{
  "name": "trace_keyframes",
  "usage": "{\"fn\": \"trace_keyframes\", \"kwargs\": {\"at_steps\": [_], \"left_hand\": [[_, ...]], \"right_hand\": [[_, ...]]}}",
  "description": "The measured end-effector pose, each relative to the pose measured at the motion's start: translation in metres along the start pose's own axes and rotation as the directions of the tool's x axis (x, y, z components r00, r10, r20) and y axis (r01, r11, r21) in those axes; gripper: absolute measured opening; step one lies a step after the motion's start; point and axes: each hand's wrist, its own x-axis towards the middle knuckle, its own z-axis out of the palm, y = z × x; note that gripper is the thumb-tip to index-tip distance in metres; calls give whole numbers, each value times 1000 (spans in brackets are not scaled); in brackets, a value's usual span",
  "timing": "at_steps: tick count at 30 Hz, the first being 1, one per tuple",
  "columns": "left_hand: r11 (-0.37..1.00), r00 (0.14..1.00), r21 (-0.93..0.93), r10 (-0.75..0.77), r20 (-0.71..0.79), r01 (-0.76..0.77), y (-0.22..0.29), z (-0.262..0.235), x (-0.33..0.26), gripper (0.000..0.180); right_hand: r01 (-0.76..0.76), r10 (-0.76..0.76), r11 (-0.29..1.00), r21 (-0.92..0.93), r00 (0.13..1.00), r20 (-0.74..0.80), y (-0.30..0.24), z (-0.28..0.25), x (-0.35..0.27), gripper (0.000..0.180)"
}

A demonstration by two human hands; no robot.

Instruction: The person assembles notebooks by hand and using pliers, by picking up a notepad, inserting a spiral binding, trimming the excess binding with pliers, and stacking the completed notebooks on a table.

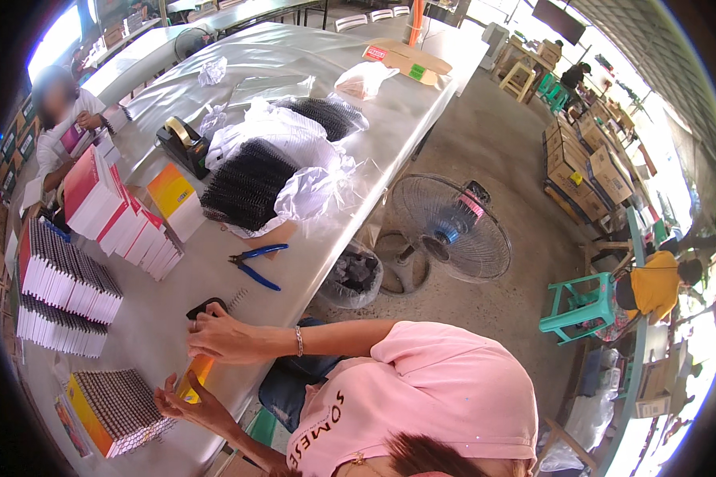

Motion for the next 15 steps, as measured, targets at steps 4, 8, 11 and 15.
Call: {"fn": "trace_keyframes", "kwargs": {"at_steps": [4,8,11,15], "left_hand": [[990,989,-48,-132,65,135,-1,4,-4,34],[982,971,-54,-169,167,181,-4,-2,-2,34],[982,956,-84,-141,257,168,-9,-15,0,34],[989,965,-142,-8,264,47,-17,-36,-3,34]], "right_hand": [[-141,145,986,89,988,-45,30,-11,12,13],[-70,66,995,70,996,62,44,-13,7,19],[-164,187,979,-124,960,210,34,-19,5,21],[-143,173,964,-225,977,123,47,-5,-3,25]]}}
